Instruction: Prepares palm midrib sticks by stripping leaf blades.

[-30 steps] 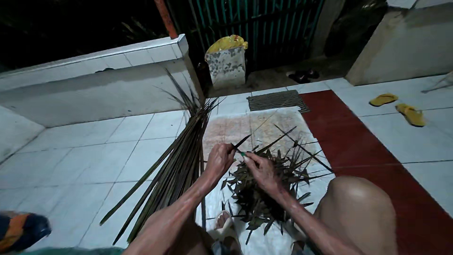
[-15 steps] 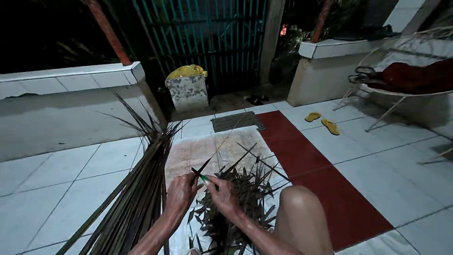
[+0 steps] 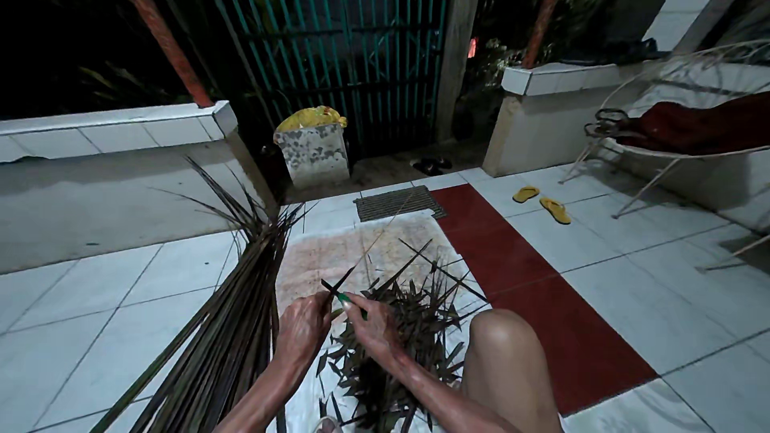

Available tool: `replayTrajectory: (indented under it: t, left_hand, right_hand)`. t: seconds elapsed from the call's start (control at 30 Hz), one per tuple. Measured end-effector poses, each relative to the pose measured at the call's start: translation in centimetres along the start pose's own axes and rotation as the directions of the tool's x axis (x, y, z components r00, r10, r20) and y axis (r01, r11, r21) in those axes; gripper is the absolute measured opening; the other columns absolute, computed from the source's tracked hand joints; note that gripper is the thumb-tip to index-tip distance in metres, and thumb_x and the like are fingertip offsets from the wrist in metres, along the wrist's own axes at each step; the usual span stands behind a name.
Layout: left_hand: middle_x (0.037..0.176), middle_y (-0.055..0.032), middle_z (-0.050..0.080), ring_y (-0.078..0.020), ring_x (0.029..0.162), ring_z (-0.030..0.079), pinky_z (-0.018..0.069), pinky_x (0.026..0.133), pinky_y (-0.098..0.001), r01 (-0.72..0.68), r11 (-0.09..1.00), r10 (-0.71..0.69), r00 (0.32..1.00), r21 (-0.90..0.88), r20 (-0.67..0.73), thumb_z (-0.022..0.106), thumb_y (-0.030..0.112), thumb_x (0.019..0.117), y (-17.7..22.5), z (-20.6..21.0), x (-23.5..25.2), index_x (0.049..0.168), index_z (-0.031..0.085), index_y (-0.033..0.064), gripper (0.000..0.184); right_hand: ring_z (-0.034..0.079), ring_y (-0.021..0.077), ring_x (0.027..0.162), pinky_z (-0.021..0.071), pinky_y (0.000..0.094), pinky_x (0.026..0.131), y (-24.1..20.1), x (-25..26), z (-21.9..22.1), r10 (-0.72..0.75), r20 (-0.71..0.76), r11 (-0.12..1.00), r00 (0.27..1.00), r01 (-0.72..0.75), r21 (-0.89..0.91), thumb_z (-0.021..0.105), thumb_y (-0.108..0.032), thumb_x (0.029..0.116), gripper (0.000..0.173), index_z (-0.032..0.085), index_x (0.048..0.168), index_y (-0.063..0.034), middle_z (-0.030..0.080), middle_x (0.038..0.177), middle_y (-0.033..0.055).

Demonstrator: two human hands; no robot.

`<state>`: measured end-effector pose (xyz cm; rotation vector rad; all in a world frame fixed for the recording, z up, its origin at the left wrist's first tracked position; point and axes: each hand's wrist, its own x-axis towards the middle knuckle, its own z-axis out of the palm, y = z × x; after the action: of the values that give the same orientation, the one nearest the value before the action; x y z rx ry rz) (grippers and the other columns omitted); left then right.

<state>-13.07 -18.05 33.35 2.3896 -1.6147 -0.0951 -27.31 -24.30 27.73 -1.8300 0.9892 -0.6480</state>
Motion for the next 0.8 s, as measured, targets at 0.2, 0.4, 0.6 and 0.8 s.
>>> replayTrajectory:
  t: [0.2,0.4,0.6,0.8]
  left_hand:
    - [0.089,-0.0152,0.073,-0.0361,0.089,0.072,0.0553,0.078,-0.0564,0.025,1.000,-0.024,0.997,-0.007,0.069,0.054,0.024,0.1049,0.2,-0.5,0.1,0.101,0.075,0.0088,0.026]
    - [0.101,-0.0140,0.074,-0.0325,0.100,0.071,0.0552,0.088,-0.0538,0.043,0.998,-0.037,0.989,-0.035,0.140,0.051,0.024,0.1050,0.0,-0.5,0.1,0.108,0.075,0.0089,0.028]
    - [0.094,-0.0136,0.073,-0.0316,0.095,0.071,0.0553,0.084,-0.0518,0.021,0.998,-0.011,0.989,-0.064,0.148,0.051,0.023,0.1048,-0.1,-0.5,0.0,0.102,0.075,0.0078,0.029]
    - [0.090,-0.0110,0.073,-0.0265,0.089,0.070,0.0551,0.084,-0.0488,0.039,0.988,-0.013,0.986,-0.152,0.165,0.053,0.026,0.1046,-0.6,-0.3,0.2,0.101,0.076,0.0080,0.029]
  right_hand:
    - [0.070,0.0173,0.090,0.0562,0.0448,0.084,0.2,0.1,0.2,-0.018,-0.030,1.000,0.999,0.017,-0.015,0.050,-0.041,0.1063,0.038,0.070,0.135,-0.0264,0.076,0.101,0.0030]
    - [0.071,0.0213,0.096,0.0560,0.0478,0.089,0.2,0.1,0.3,-0.002,-0.023,0.993,1.000,0.000,-0.120,0.049,-0.037,0.1067,0.038,0.068,0.138,-0.0262,0.076,0.106,0.0049]
    - [0.071,0.0203,0.094,0.0561,0.0478,0.086,1.8,0.9,0.6,-0.020,-0.056,0.995,0.998,0.015,-0.097,0.050,-0.041,0.1063,0.038,0.070,0.134,-0.0258,0.076,0.106,0.0046]
    - [0.071,0.0213,0.093,0.0557,0.0477,0.086,2.9,1.6,0.5,-0.010,-0.104,0.995,0.995,-0.001,-0.102,0.051,-0.041,0.1060,0.038,0.070,0.134,-0.0242,0.076,0.105,0.0055]
